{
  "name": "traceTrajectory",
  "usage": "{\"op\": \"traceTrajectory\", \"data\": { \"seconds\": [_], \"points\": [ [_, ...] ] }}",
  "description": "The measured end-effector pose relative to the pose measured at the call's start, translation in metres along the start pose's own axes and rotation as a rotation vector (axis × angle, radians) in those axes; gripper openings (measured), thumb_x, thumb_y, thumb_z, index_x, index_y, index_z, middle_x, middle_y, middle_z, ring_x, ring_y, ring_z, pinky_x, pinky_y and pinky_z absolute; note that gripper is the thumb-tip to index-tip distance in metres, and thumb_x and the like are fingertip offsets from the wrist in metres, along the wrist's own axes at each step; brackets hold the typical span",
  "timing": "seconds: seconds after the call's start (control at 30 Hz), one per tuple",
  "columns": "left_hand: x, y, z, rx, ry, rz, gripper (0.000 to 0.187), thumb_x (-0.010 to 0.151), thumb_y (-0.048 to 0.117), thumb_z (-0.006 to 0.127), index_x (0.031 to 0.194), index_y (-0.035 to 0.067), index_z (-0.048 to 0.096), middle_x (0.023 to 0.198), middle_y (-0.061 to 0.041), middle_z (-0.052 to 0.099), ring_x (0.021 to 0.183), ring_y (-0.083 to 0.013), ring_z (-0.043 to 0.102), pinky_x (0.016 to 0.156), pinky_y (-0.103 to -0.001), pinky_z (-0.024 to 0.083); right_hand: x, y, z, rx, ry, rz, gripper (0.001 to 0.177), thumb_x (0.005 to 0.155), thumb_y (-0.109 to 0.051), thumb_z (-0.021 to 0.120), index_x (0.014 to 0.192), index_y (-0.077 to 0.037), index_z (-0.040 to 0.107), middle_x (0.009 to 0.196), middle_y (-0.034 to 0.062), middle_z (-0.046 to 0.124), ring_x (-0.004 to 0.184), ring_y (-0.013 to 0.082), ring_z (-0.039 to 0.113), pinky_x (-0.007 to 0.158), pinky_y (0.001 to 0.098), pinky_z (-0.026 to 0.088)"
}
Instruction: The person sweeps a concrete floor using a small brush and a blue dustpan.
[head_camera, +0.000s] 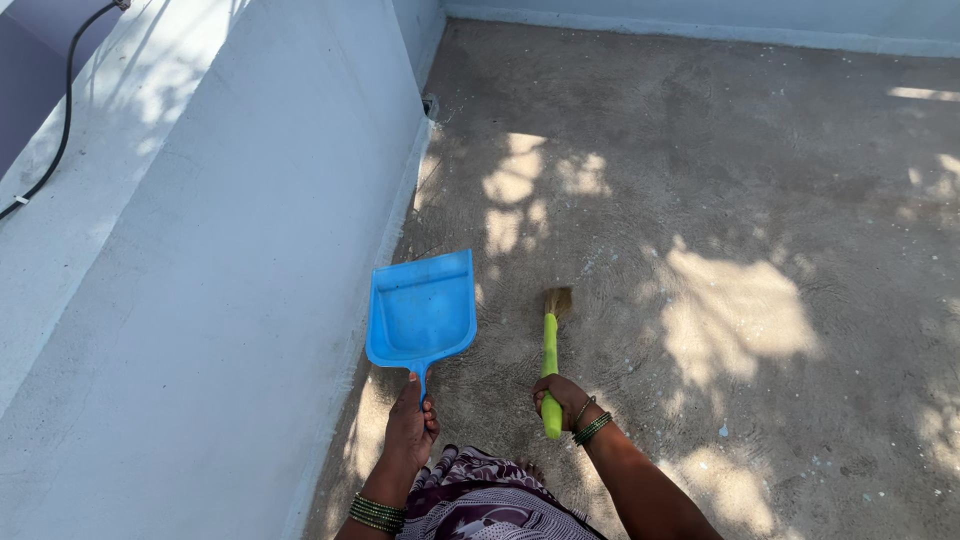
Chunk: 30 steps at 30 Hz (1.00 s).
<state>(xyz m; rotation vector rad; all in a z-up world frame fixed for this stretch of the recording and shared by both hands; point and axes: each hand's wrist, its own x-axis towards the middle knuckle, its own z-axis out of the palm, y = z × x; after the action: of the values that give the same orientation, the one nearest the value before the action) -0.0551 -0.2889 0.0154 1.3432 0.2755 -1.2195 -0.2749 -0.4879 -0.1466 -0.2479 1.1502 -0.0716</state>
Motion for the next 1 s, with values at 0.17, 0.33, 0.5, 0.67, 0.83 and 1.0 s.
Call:
{"op": "traceTrajectory", "data": {
  "seconds": [0.17, 0.33, 0.5, 0.67, 0.83, 1.0],
  "points": [
    [0.021, 0.008, 0.010, 0.027, -0.069, 0.010, 0.057, 0.096, 0.055, 0.059, 0.140, 0.018, 0.062, 0.068, 0.007, 0.044, 0.057, -0.0024, 0.039, 0.050, -0.020, 0.039, 0.001, -0.017, 0.014, 0.016, -0.197, 0.038, 0.018, 0.092, -0.005, 0.064, 0.085, -0.008, 0.048, 0.062, -0.0028, 0.050, 0.047, 0.0079, 0.049, 0.044, 0.0232, 0.050],
    [0.053, 0.019, 0.013, 0.016, -0.100, -0.027, 0.052, 0.096, 0.053, 0.060, 0.137, 0.022, 0.061, 0.068, 0.007, 0.045, 0.057, -0.0028, 0.040, 0.051, -0.020, 0.039, -0.006, -0.042, 0.003, -0.018, -0.169, -0.033, 0.018, 0.092, -0.008, 0.064, 0.084, -0.009, 0.047, 0.061, -0.0026, 0.049, 0.046, 0.0089, 0.048, 0.042, 0.0237, 0.048],
    [0.081, 0.045, 0.002, 0.067, -0.119, -0.057, 0.049, 0.098, 0.055, 0.060, 0.131, 0.020, 0.059, 0.069, 0.007, 0.045, 0.058, -0.0043, 0.040, 0.052, -0.023, 0.040, -0.011, -0.058, 0.001, 0.048, 0.035, -0.173, 0.015, 0.090, -0.007, 0.062, 0.084, -0.007, 0.049, 0.060, -0.0007, 0.049, 0.045, 0.0109, 0.047, 0.043, 0.0260, 0.047],
    [0.107, 0.088, -0.021, 0.111, -0.154, -0.042, 0.050, 0.094, 0.056, 0.060, 0.130, 0.022, 0.067, 0.068, 0.007, 0.045, 0.056, -0.0035, 0.038, 0.051, -0.022, 0.037, 0.007, -0.074, 0.034, 0.167, 0.139, -0.221, 0.016, 0.089, -0.002, 0.061, 0.083, -0.005, 0.046, 0.061, 0.0023, 0.051, 0.046, 0.0148, 0.051, 0.045, 0.0288, 0.052],
    [0.130, 0.125, -0.044, 0.152, -0.122, -0.026, 0.052, 0.094, 0.057, 0.059, 0.130, 0.021, 0.068, 0.068, 0.008, 0.043, 0.057, -0.0041, 0.036, 0.051, -0.021, 0.037, 0.056, -0.069, 0.100, 0.158, 0.090, -0.122, 0.015, 0.091, -0.004, 0.060, 0.085, -0.006, 0.046, 0.061, 0.0017, 0.051, 0.046, 0.0135, 0.051, 0.045, 0.0294, 0.053],
    [0.143, 0.155, -0.045, 0.175, -0.134, -0.030, 0.053, 0.094, 0.058, 0.060, 0.132, 0.021, 0.069, 0.069, 0.007, 0.043, 0.057, -0.0039, 0.036, 0.051, -0.022, 0.037, 0.092, -0.051, 0.165, 0.084, -0.036, -0.082, 0.007, 0.094, -0.003, 0.059, 0.093, -0.003, 0.052, 0.063, -0.0010, 0.051, 0.047, 0.0094, 0.049, 0.045, 0.0254, 0.051]
  ]
}}
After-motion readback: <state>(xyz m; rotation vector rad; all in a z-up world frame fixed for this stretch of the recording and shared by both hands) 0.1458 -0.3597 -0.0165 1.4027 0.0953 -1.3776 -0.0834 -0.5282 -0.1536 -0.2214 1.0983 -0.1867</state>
